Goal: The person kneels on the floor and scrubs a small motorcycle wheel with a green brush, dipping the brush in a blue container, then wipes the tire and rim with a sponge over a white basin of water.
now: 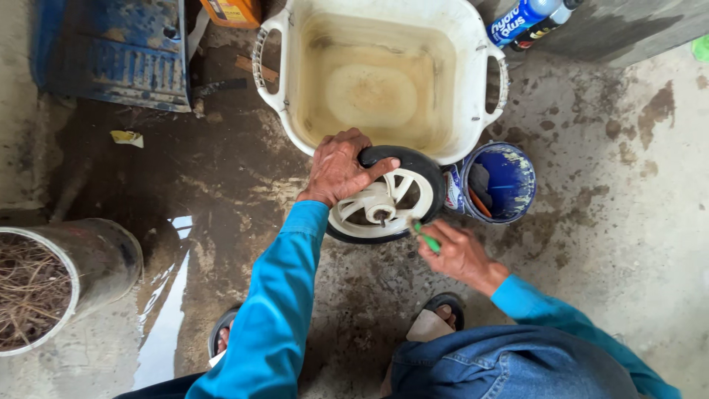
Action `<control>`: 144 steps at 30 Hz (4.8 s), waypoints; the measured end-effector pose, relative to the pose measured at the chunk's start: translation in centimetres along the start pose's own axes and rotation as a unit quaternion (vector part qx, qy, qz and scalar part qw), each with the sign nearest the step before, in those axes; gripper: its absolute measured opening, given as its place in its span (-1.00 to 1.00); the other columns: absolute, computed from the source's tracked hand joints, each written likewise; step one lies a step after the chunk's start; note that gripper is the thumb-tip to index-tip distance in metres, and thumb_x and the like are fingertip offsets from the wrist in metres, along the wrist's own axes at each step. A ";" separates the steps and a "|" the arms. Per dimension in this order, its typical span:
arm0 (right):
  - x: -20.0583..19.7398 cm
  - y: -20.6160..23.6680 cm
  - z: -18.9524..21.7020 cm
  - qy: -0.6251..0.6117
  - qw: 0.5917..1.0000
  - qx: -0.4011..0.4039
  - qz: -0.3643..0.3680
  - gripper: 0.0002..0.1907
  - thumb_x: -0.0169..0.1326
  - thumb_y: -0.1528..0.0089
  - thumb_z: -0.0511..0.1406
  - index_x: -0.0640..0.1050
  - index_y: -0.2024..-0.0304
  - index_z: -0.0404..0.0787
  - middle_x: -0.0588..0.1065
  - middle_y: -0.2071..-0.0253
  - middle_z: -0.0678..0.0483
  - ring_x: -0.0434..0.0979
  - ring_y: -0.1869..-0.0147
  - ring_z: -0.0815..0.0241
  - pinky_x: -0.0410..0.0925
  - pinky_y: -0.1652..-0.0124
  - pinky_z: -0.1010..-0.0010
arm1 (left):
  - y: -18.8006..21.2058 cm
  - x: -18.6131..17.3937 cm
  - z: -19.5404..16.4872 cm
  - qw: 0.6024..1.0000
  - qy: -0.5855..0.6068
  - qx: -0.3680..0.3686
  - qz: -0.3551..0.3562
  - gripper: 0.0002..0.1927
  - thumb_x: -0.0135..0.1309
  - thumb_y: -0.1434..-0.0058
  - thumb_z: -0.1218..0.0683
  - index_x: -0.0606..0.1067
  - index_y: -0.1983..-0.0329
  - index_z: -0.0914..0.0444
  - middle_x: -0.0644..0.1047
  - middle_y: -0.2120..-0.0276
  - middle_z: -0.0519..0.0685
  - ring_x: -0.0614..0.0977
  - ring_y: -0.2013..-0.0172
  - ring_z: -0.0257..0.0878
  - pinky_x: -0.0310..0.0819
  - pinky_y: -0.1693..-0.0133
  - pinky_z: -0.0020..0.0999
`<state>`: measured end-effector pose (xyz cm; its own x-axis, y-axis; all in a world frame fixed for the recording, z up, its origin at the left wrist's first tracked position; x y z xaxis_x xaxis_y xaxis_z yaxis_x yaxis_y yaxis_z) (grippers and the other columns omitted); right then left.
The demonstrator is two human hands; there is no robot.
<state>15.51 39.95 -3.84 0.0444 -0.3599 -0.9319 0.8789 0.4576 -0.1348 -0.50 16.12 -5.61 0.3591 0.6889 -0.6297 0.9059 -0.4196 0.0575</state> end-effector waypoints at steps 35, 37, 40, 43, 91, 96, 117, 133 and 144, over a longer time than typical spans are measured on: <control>2.7 -3.8 -1.4 -0.389 0.883 0.260 0.034 -0.86 0.06 -0.28 -0.42 0.59 0.33 -0.39 0.59 0.37 0.00 0.65 0.42 0.24 0.49 0.50 0.41 | -0.1 0.3 0.6 1.000 -0.003 0.002 -0.004 -0.34 0.27 0.01 -0.42 0.64 0.26 0.26 0.60 0.23 0.00 0.60 0.11 -0.01 0.37 -0.04 -0.10; 2.6 -3.3 -1.4 -0.246 0.945 0.215 0.033 -0.85 0.14 -0.25 -0.44 0.54 0.40 -0.45 0.51 0.45 -0.10 0.49 0.44 0.08 0.43 0.45 0.36 | 0.0 0.2 0.5 1.000 -0.002 0.002 -0.005 -0.33 0.28 0.01 -0.41 0.64 0.25 0.27 0.59 0.23 0.01 0.60 0.10 0.00 0.37 -0.04 -0.09; 2.6 -2.8 -1.0 -0.238 0.954 0.181 -0.014 -0.92 0.16 -0.22 -0.47 0.58 0.35 -0.44 0.58 0.35 -0.08 0.58 0.38 0.16 0.47 0.43 0.42 | 0.1 0.1 0.3 1.000 0.000 0.018 -0.024 -0.31 0.29 0.00 -0.41 0.64 0.21 0.29 0.59 0.22 0.02 0.59 0.11 0.03 0.38 -0.02 -0.08; 2.5 -2.5 -0.5 -0.309 0.921 0.236 0.008 -0.91 0.12 -0.25 -0.45 0.62 0.21 -0.35 0.65 0.28 -0.03 0.70 0.32 0.30 0.54 0.42 0.50 | 0.2 -0.1 0.3 1.000 0.008 0.015 -0.023 -0.33 0.31 0.00 -0.39 0.63 0.24 0.29 0.60 0.25 0.02 0.60 0.15 0.03 0.41 0.02 -0.09; -2.8 -6.4 2.2 -0.176 0.982 0.034 -0.056 -0.78 0.19 -0.22 -0.44 0.57 0.07 -0.30 0.53 0.28 -0.09 0.61 0.31 0.01 0.45 0.35 0.26 | -0.1 -0.5 0.4 0.999 0.030 -0.022 -0.036 -0.31 0.28 0.00 -0.40 0.62 0.19 0.30 0.64 0.30 0.13 0.66 0.21 0.05 0.50 0.13 -0.09; -3.1 -7.0 2.1 -0.183 0.978 0.068 -0.073 -0.77 0.16 -0.24 -0.46 0.57 0.03 -0.31 0.52 0.28 -0.10 0.57 0.35 -0.01 0.43 0.37 0.23 | 0.2 -0.5 0.3 0.999 0.027 -0.021 -0.024 -0.33 0.27 -0.02 -0.40 0.63 0.23 0.29 0.63 0.27 0.11 0.66 0.22 0.05 0.49 0.12 -0.07; -6.5 -8.7 2.6 -0.048 0.992 -0.099 -0.054 -0.71 0.24 -0.23 -0.43 0.55 -0.01 -0.31 0.54 0.19 -0.04 0.59 0.31 0.01 0.49 0.38 0.29 | 0.2 -0.4 0.3 1.000 0.023 -0.006 -0.018 -0.39 0.23 -0.10 -0.39 0.62 0.26 0.27 0.60 0.28 0.05 0.62 0.19 0.05 0.43 0.08 -0.06; -1.3 -1.8 2.4 -0.090 0.988 0.122 -0.029 -0.74 0.20 -0.19 -0.41 0.60 0.05 -0.28 0.54 0.30 -0.03 0.59 0.41 0.07 0.47 0.45 0.30 | 0.3 -0.4 0.5 0.999 0.026 0.032 -0.031 -0.41 0.19 -0.13 -0.38 0.58 0.35 0.26 0.57 0.29 0.04 0.60 0.19 0.08 0.45 0.11 -0.04; -8.8 -2.0 -4.3 -0.057 0.963 0.128 -0.230 -0.94 0.13 -0.36 -0.39 0.55 0.24 -0.19 0.61 0.23 -0.04 0.71 0.15 0.07 0.54 0.15 0.35 | 0.2 -0.4 1.7 0.999 0.036 -0.018 -0.014 -0.40 0.20 -0.09 -0.40 0.55 0.29 0.24 0.60 0.32 0.07 0.63 0.23 0.06 0.48 0.14 -0.06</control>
<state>11.29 45.65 3.20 -0.3383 -0.5701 -0.7487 0.9061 0.0176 -0.4228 -0.85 14.72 -6.63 0.3467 0.7419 -0.5739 0.9233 -0.3777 0.0695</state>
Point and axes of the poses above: each hand's wrist, its own y-axis away from the middle knuckle, its own x-axis out of the palm, z = x × y, the point moved 1 cm from there along -y, towards the middle knuckle
